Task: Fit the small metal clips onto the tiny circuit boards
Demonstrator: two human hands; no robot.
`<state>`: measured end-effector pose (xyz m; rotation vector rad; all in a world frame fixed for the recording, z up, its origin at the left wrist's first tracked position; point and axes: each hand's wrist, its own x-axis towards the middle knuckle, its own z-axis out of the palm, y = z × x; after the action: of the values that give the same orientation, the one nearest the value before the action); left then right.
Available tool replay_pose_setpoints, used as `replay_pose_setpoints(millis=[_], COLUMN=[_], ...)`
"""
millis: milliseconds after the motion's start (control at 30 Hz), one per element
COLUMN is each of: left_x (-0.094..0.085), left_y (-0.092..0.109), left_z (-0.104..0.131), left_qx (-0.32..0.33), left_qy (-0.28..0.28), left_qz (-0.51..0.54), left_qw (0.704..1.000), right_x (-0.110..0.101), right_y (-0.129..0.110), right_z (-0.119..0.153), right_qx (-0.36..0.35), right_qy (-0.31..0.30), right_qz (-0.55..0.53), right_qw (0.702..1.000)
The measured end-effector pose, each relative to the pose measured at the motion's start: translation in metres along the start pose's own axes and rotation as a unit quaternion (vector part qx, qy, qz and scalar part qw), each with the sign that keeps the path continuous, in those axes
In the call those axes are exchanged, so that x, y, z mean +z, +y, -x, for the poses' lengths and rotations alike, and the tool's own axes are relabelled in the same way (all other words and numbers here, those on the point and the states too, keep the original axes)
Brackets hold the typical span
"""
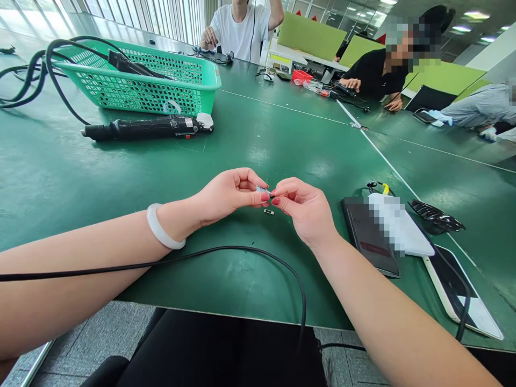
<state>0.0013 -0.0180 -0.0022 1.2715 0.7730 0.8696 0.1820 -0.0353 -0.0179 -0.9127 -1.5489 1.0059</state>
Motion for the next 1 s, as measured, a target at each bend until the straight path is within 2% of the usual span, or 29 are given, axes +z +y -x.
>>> replay_pose_setpoints(millis=[100, 400, 800, 1000], left_x=[-0.001, 0.000, -0.001, 0.002], left_y=[0.000, 0.000, -0.001, 0.000], left_z=[0.000, 0.000, 0.000, 0.000], left_qx=[0.011, 0.039, 0.050, 0.050], left_qy=[0.001, 0.024, 0.008, 0.030], left_qz=[-0.017, -0.056, -0.057, -0.071], left_qw=[1.000, 0.997, 0.997, 0.996], right_x=[-0.001, 0.001, -0.001, -0.008], right_y=[0.000, -0.011, -0.006, -0.007], right_z=[0.000, 0.006, 0.005, 0.002], right_qx=[-0.016, -0.092, -0.071, -0.054], right_qy=[0.014, 0.061, 0.069, 0.066], right_qz=[0.008, 0.170, 0.211, 0.257], right_qw=[1.000, 0.979, 0.972, 0.963])
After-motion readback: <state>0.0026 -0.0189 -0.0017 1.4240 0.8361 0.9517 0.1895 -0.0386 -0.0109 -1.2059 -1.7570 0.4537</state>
